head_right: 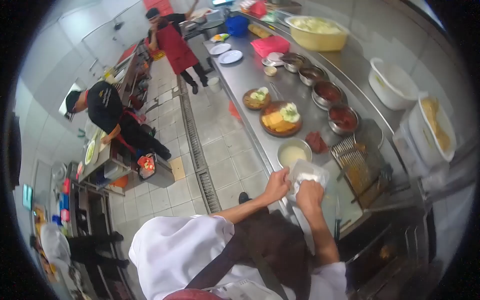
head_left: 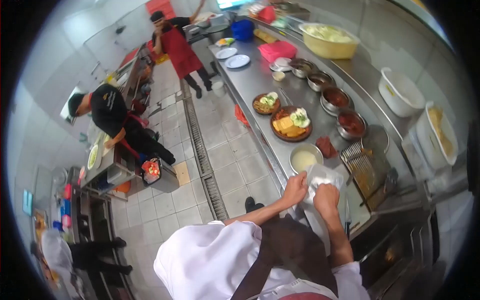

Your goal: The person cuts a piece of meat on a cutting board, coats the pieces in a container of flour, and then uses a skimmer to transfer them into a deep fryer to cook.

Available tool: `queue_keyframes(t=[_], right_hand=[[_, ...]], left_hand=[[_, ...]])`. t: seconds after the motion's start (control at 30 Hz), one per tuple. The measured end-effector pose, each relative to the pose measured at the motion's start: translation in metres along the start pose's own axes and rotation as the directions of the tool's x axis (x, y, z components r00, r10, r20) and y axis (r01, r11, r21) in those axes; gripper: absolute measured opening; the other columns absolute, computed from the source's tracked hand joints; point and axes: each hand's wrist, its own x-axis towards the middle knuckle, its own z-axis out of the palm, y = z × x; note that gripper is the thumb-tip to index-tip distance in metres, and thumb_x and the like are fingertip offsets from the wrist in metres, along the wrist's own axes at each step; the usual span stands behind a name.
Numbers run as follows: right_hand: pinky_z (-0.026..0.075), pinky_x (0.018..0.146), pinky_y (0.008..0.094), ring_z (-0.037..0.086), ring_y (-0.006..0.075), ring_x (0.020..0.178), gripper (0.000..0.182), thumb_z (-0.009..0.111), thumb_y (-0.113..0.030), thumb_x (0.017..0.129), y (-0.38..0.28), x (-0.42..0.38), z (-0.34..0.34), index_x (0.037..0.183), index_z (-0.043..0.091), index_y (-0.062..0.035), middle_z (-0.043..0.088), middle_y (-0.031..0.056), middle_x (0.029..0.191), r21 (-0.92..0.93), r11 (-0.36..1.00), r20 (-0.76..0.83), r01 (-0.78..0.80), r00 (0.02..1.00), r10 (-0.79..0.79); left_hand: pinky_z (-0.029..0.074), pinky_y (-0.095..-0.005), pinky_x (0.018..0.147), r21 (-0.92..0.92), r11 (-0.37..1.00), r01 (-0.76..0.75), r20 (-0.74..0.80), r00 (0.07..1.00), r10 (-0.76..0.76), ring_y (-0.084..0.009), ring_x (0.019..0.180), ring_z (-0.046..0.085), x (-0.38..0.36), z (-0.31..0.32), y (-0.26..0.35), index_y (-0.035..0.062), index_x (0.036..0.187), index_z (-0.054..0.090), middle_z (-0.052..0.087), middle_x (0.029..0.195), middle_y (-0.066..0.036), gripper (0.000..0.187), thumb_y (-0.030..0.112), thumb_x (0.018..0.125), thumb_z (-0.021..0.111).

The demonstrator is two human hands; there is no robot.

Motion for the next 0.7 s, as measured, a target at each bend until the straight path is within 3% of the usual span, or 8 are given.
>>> queue_keyframes(t=[0.07, 0.2, 0.27, 0.3, 0.47, 0.53, 0.57, 0.7], right_hand=[[0.052, 0.066, 0.0442, 0.066, 0.0352, 0.071, 0.013, 0.059, -0.009, 0.068, 0.006, -0.007, -0.007, 0.072, 0.069, -0.0014, 0.065, 0.0227, 0.075, 0.06, 0.998, -0.043, -0.026, 0.999, 0.028], [0.05, 0.058, 0.0457, 0.064, 0.0347, 0.065, 0.012, 0.061, -0.011, 0.066, 0.032, -0.021, 0.001, 0.073, 0.067, -0.0034, 0.064, 0.0201, 0.07, 0.151, 0.988, -0.108, -0.016, 0.994, 0.033], [0.051, 0.06, 0.0459, 0.065, 0.0355, 0.069, 0.014, 0.06, -0.008, 0.063, 0.04, -0.045, -0.015, 0.073, 0.066, 0.0005, 0.064, 0.0226, 0.074, 0.25, 0.962, -0.142, -0.113, 0.978, 0.152], [0.051, 0.065, 0.0454, 0.064, 0.0379, 0.072, 0.015, 0.06, -0.009, 0.068, 0.048, -0.053, -0.015, 0.071, 0.066, 0.0037, 0.063, 0.0251, 0.075, 0.287, 0.936, -0.097, -0.201, 0.967, 0.237], [0.048, 0.073, 0.0446, 0.064, 0.0348, 0.074, 0.019, 0.063, -0.018, 0.077, 0.092, -0.141, -0.031, 0.081, 0.069, -0.0003, 0.064, 0.0198, 0.074, 0.687, 0.691, -0.358, -0.226, 0.722, 0.592], [0.048, 0.06, 0.0335, 0.061, 0.0195, 0.06, 0.022, 0.068, -0.022, 0.079, 0.116, -0.18, -0.016, 0.09, 0.07, -0.0026, 0.064, 0.0123, 0.065, 0.783, 0.598, -0.364, -0.172, 0.653, 0.664], [0.045, 0.053, 0.0276, 0.057, 0.0103, 0.057, 0.024, 0.067, -0.022, 0.081, 0.123, -0.205, -0.013, 0.094, 0.069, -0.0017, 0.063, 0.0077, 0.062, 0.919, 0.38, -0.244, -0.103, 0.608, 0.755], [0.04, 0.05, 0.0236, 0.051, 0.0073, 0.054, 0.026, 0.067, -0.022, 0.081, 0.148, -0.306, 0.031, 0.095, 0.07, -0.0014, 0.06, 0.003, 0.062, 0.972, 0.173, -0.133, -0.156, 0.242, 0.961]], left_hand=[[0.041, -0.0387, 0.052, 0.006, 0.999, -0.039, -0.077, 0.996, 0.04, -0.0368, 0.058, 0.053, 0.007, 0.008, -0.008, -0.0029, 0.072, 0.048, 0.047, 0.059, -0.021, 0.008, 0.003, 0.067, 0.052], [0.037, -0.0391, 0.053, 0.032, 0.995, 0.099, 0.234, 0.967, -0.104, -0.0223, 0.057, 0.043, 0.023, 0.008, -0.008, -0.0025, 0.075, 0.049, 0.046, 0.059, -0.008, 0.005, 0.0, 0.073, 0.052], [0.038, -0.0335, 0.054, 0.136, 0.933, -0.333, 0.147, 0.938, 0.313, -0.0182, 0.057, 0.046, 0.032, 0.03, -0.026, -0.0009, 0.08, 0.052, 0.051, 0.066, -0.007, 0.006, 0.0, 0.075, 0.054], [0.041, -0.0318, 0.057, 0.026, 0.974, -0.227, 0.286, 0.935, 0.21, -0.019, 0.059, 0.05, 0.036, 0.033, 0.007, -0.002, 0.083, 0.054, 0.055, 0.067, -0.009, 0.014, -0.004, 0.069, 0.054], [0.034, -0.0256, 0.054, -0.252, 0.964, -0.088, 0.404, 0.895, 0.188, -0.0105, 0.057, 0.04, 0.037, 0.098, 0.03, 0.0041, 0.061, 0.036, 0.042, 0.059, -0.001, 0.019, -0.006, 0.064, 0.052], [0.029, -0.0251, 0.051, -0.279, 0.956, -0.092, 0.431, 0.878, 0.21, -0.0093, 0.055, 0.033, 0.033, 0.115, 0.045, 0.0061, 0.062, 0.031, 0.036, 0.058, 0.001, 0.024, -0.005, 0.064, 0.052], [0.029, -0.0251, 0.051, -0.28, 0.956, -0.088, 0.446, 0.87, 0.21, -0.0093, 0.055, 0.033, 0.031, 0.124, 0.043, 0.0061, 0.062, 0.031, 0.036, 0.058, 0.001, 0.024, -0.005, 0.064, 0.052], [0.027, -0.0251, 0.05, -0.328, 0.945, 0.011, 0.506, 0.846, 0.165, -0.0088, 0.055, 0.032, 0.021, 0.143, 0.036, 0.0071, 0.062, 0.031, 0.033, 0.059, 0.001, 0.025, -0.005, 0.064, 0.052]])
